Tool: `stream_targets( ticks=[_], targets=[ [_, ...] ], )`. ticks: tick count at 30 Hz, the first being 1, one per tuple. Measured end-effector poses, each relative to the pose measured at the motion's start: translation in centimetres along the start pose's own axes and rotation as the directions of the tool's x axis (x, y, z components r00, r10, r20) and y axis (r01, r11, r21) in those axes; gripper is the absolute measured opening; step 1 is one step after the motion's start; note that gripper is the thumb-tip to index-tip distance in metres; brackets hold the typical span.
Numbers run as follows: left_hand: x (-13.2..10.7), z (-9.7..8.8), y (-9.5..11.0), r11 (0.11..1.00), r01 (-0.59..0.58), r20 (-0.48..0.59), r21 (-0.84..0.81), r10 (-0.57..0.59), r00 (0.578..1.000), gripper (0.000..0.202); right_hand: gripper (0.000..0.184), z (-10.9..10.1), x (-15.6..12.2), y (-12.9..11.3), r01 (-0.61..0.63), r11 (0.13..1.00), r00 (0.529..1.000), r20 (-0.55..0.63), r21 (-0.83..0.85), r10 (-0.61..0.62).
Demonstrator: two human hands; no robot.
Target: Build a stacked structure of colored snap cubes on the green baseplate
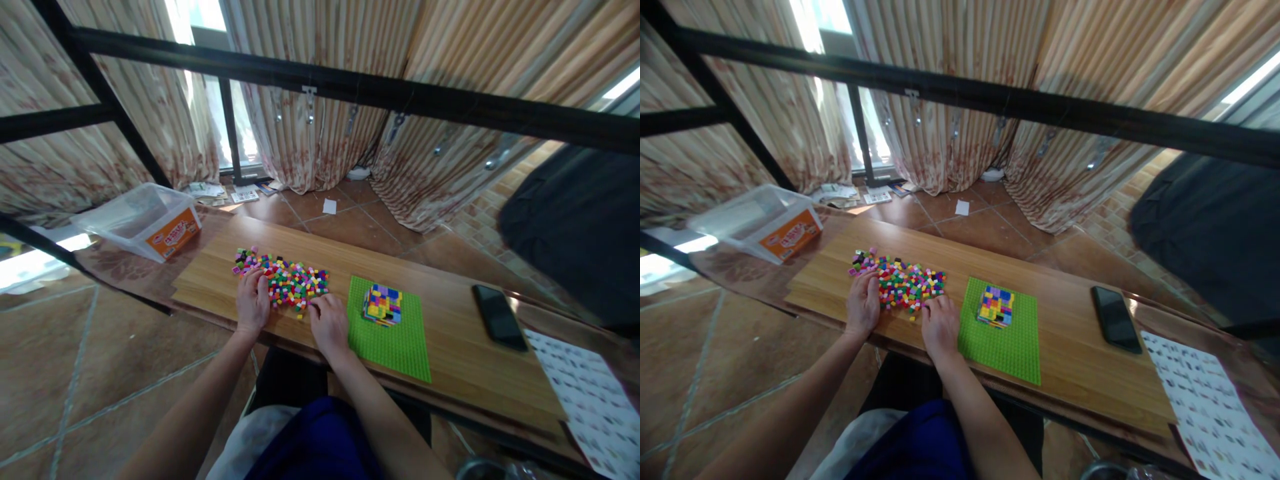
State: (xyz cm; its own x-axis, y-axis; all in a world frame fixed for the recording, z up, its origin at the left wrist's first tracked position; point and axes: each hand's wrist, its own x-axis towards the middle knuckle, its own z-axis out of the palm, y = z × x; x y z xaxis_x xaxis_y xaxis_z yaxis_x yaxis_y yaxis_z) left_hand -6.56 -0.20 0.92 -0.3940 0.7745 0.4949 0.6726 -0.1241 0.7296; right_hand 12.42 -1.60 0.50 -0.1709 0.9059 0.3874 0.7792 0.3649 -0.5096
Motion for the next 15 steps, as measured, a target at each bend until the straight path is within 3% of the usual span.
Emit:
stream_targets(
  ticks=[9, 15],
  targets=[
    [-0.1, -0.1, 0.1, 1.0, -0.013, -0.023, -0.018, 0.012, 1.0, 0.036, 0.017, -0.4, 0.3, -0.6, -0.019, 0.994, 0.998, -0.056, 0.111, 0.025],
    [-0.2, 0.0, -0.1, 0.999, -0.009, -0.036, -0.036, 0.008, 0.999, 0.035, 0.018, 0.1, 1.9, -1.2, -0.021, 0.997, 0.998, 0.063, 0.068, 0.017]
  ],
)
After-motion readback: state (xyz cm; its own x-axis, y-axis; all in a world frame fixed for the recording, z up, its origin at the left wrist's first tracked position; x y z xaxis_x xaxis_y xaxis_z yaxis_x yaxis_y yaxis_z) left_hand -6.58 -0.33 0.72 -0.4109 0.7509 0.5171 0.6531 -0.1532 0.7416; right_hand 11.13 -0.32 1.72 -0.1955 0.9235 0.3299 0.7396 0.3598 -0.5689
